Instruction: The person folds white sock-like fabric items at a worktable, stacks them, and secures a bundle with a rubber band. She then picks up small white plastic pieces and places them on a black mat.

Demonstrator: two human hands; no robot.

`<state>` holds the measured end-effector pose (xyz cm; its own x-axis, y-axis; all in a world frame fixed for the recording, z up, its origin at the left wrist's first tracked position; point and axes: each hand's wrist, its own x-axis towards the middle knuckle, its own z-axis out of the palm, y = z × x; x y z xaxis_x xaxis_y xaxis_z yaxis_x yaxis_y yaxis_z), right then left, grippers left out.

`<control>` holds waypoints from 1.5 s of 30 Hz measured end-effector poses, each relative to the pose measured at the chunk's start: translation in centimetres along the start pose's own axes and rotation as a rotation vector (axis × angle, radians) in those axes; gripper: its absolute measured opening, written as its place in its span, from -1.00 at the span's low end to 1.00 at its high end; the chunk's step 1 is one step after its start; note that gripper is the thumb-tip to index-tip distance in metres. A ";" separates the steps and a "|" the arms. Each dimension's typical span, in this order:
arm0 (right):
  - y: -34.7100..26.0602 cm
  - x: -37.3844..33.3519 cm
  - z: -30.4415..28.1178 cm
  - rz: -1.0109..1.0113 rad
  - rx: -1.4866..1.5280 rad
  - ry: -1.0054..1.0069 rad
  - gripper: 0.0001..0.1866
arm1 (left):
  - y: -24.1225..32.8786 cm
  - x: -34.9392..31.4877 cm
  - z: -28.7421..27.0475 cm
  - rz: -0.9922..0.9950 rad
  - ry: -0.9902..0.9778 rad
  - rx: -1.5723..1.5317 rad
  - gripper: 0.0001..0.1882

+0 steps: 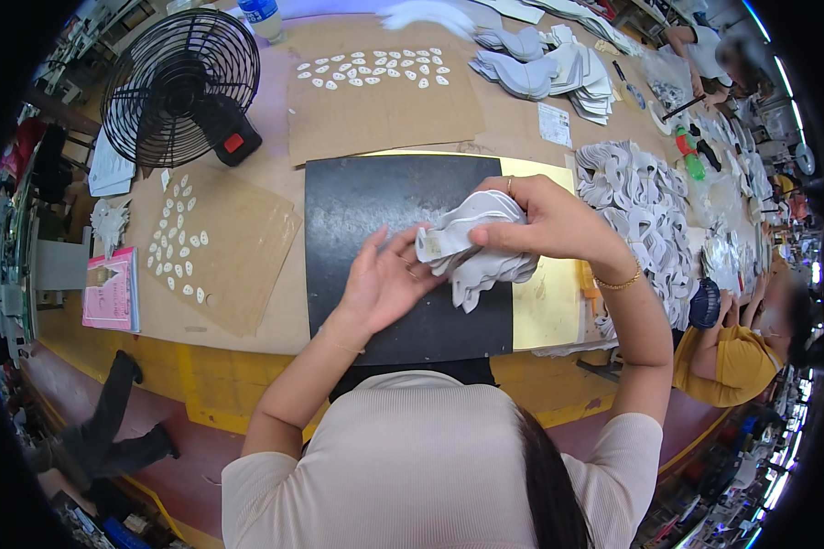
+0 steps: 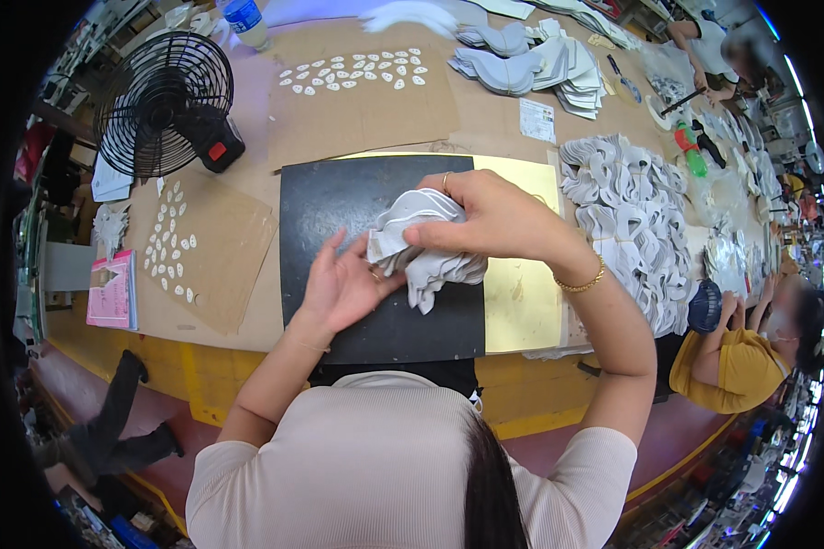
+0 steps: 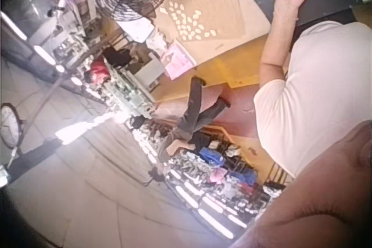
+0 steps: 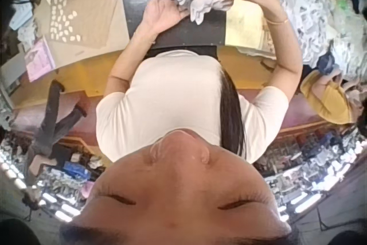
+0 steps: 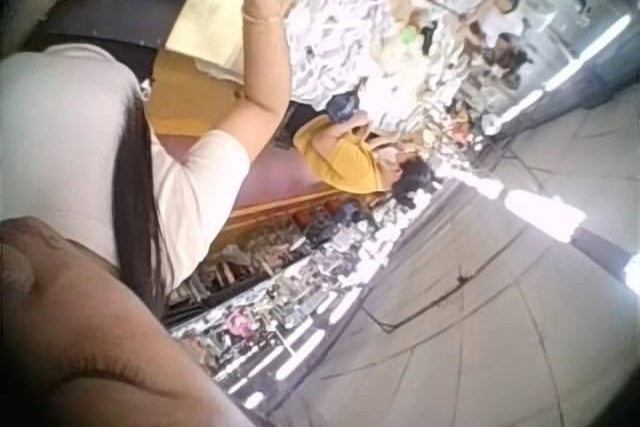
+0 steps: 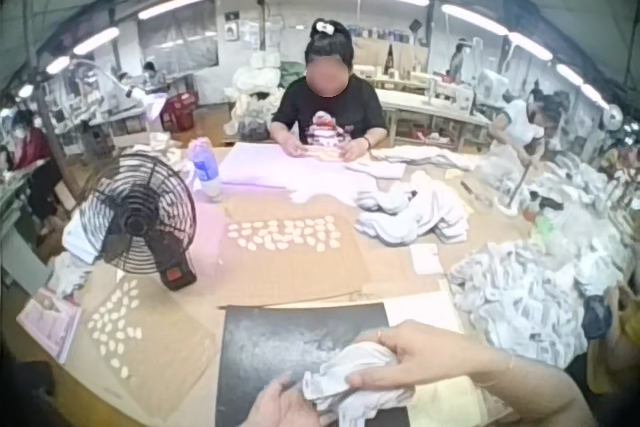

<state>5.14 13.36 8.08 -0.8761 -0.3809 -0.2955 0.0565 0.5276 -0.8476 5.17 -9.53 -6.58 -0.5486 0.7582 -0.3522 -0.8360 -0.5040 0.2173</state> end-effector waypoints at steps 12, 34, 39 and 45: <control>-3.5 2.1 -1.7 -0.131 -0.039 -0.280 -0.50 | 9.5 1.0 6.3 -0.095 -0.587 1.136 -0.24; 12.2 6.3 -0.8 -0.078 -0.126 0.524 -0.69 | 10.6 8.5 4.4 0.441 0.148 1.961 -0.61; 12.8 7.4 -0.8 0.011 -0.121 0.459 -0.65 | 9.4 9.9 4.1 0.412 0.092 1.931 -0.57; 11.5 7.6 -0.7 -0.067 -0.152 0.425 -0.61 | 9.1 10.2 3.3 0.305 0.170 1.850 -0.52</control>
<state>-1.24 17.08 -3.58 -0.9960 -0.0893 -0.0075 -0.0507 0.6302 -0.7748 -8.05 -5.00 -5.18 -0.7513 0.6385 -0.1667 0.2562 0.5150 0.8180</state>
